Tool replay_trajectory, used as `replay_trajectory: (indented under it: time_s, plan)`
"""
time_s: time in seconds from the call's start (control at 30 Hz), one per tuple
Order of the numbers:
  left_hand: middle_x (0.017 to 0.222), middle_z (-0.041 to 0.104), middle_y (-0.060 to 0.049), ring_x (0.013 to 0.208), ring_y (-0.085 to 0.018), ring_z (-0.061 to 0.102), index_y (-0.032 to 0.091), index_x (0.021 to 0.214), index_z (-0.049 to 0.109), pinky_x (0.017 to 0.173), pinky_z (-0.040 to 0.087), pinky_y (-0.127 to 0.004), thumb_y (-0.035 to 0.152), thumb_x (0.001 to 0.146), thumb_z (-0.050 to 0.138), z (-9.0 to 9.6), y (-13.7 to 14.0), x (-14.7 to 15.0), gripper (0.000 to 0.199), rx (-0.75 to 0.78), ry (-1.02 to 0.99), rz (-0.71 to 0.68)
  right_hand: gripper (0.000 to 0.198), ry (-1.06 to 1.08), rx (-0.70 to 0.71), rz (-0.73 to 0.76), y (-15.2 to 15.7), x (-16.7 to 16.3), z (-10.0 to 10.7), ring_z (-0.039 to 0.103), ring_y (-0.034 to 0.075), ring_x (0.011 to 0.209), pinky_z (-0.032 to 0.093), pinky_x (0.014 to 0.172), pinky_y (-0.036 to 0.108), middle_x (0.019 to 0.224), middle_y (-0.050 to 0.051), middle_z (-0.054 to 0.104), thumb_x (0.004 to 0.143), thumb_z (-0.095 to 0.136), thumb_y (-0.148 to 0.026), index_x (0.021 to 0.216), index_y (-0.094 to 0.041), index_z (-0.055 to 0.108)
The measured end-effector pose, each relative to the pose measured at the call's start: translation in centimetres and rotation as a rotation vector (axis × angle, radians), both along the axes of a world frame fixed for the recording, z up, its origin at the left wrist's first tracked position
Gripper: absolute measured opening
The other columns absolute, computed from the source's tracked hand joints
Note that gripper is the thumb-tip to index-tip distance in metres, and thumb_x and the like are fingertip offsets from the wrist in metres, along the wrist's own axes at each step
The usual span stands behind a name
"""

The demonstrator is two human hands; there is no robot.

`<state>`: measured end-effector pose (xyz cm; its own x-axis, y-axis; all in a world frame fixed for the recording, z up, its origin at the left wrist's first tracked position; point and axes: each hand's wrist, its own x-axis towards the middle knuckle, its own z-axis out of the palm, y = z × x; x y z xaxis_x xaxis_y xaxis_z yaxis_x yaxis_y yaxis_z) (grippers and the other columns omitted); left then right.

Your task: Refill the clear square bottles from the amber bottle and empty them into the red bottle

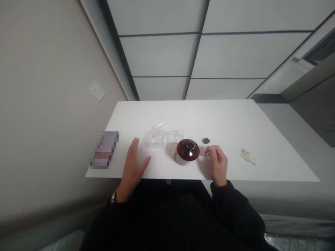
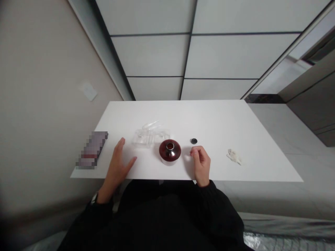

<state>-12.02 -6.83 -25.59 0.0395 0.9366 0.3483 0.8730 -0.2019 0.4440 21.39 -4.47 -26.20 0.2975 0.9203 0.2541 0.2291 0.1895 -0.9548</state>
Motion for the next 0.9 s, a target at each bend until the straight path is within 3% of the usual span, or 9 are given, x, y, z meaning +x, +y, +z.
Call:
replay_trajectory:
  time_s: [0.1,0.23,0.37,0.43,0.9]
  plan:
    - [0.170,0.039,-0.024,0.159,-0.039,0.040,0.021,0.168,0.017,0.128,0.038,-0.063,0.046,0.105,0.056,-1.1,-0.4,0.8,0.079,0.016,0.050,0.027,0.043,-0.010,0.035,0.069,0.0,0.0,-0.1,0.068,0.024,0.098,0.054,0.089,0.040,0.099,0.007,0.073,0.101,0.055,-0.063,0.098,-0.023,0.070]
    - [0.171,0.038,-0.026,0.159,-0.039,0.040,0.016,0.167,0.021,0.129,0.037,-0.063,0.051,0.105,0.054,-1.3,0.0,1.2,0.079,-0.064,0.142,0.027,0.046,-0.041,0.068,0.157,0.0,0.2,-0.6,0.068,0.030,0.119,0.054,0.104,0.049,0.120,0.013,0.076,0.100,0.055,-0.065,0.111,-0.024,0.072]
    - [0.170,0.042,-0.023,0.158,-0.041,0.040,0.012,0.156,0.046,0.129,0.035,-0.063,0.050,0.106,0.051,-1.4,0.1,1.0,0.063,-0.129,0.246,-0.005,0.041,-0.095,0.078,0.239,0.0,0.2,-0.8,0.069,0.032,0.121,0.054,0.108,0.053,0.124,0.013,0.077,0.091,0.072,-0.060,0.112,-0.025,0.075]
    - [0.169,0.045,-0.020,0.158,-0.041,0.041,0.013,0.154,0.051,0.130,0.035,-0.062,0.048,0.106,0.051,-1.5,0.1,1.0,0.059,-0.130,0.257,-0.004,0.039,-0.122,0.086,0.267,0.0,0.1,-0.7,0.070,0.033,0.120,0.053,0.110,0.054,0.124,0.012,0.078,0.087,0.079,-0.056,0.109,-0.025,0.076]
    - [0.166,0.050,-0.019,0.157,-0.038,0.044,0.012,0.153,0.053,0.130,0.037,-0.059,0.045,0.106,0.052,-1.5,-0.1,1.1,0.058,-0.119,0.262,0.014,0.041,-0.157,0.099,0.304,0.1,0.3,-1.2,0.072,0.033,0.118,0.056,0.107,0.054,0.122,0.012,0.079,0.084,0.083,-0.054,0.111,-0.024,0.077]
